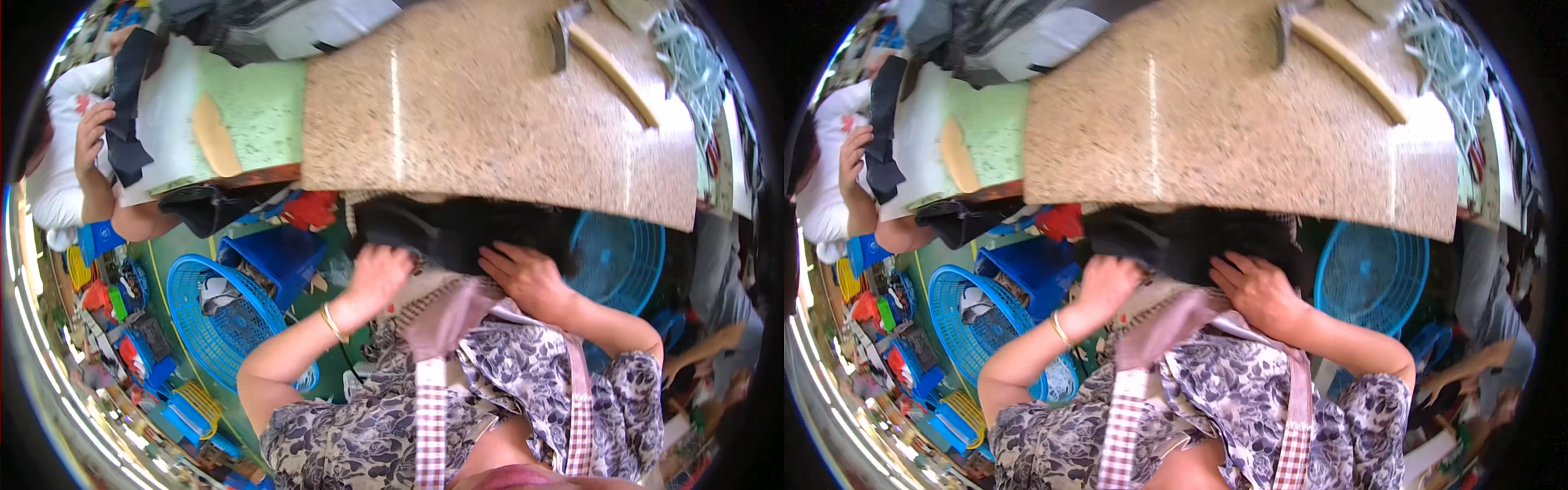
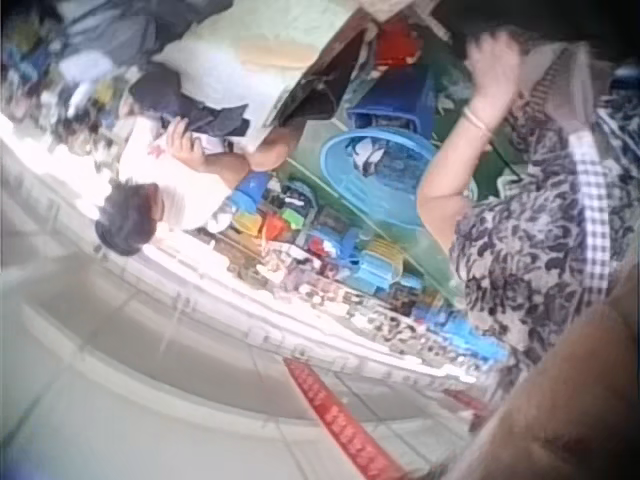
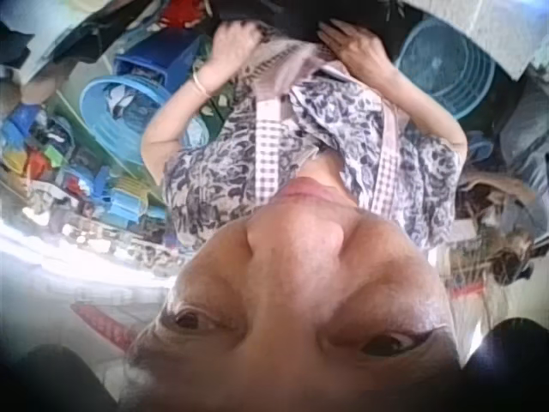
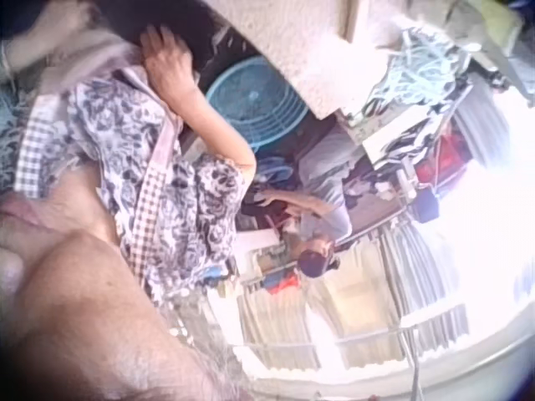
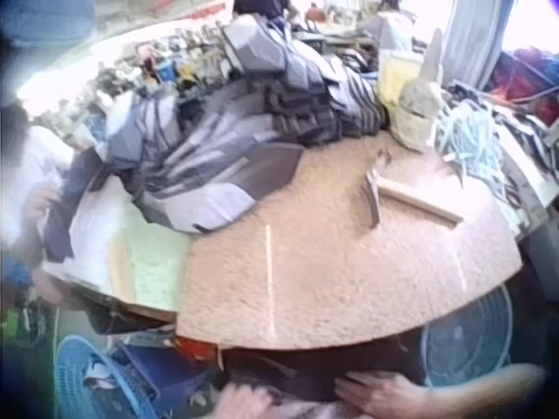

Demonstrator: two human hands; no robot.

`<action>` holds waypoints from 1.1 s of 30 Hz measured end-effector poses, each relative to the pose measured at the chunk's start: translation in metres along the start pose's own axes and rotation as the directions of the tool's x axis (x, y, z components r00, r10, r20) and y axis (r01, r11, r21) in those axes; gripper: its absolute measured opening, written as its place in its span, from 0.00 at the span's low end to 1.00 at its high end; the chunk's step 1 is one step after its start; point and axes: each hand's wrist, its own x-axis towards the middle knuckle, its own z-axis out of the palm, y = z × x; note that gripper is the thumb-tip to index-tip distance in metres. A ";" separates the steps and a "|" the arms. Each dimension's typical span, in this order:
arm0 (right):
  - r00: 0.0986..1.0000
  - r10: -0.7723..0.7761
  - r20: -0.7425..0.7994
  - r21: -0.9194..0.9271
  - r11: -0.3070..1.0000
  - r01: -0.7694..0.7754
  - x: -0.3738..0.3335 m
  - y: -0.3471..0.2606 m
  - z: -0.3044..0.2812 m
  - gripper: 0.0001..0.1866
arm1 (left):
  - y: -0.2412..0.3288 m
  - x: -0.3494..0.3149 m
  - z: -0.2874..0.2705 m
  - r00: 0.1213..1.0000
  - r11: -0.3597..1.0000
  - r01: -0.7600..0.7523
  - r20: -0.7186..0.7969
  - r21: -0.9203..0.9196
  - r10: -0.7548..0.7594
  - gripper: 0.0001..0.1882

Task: Assembling and hammering black leather shoe components at a factory workbench.

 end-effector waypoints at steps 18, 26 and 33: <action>0.956 -0.043 -0.290 0.149 0.985 0.090 0.244 0.157 -0.226 0.13 | -0.093 0.123 -0.207 -0.010 0.994 0.105 -1.000 0.013 0.015 0.13; 0.885 -0.306 -0.350 -0.424 0.895 0.141 0.294 0.321 -0.183 0.15 | -0.112 0.036 -0.215 -0.343 0.794 -0.606 -0.918 0.054 -0.200 0.08; 0.918 0.090 -0.387 -0.229 0.955 -0.190 0.261 0.155 -0.200 0.12 | -0.123 -0.163 -0.257 -0.237 0.903 -0.332 -0.951 0.273 0.200 0.13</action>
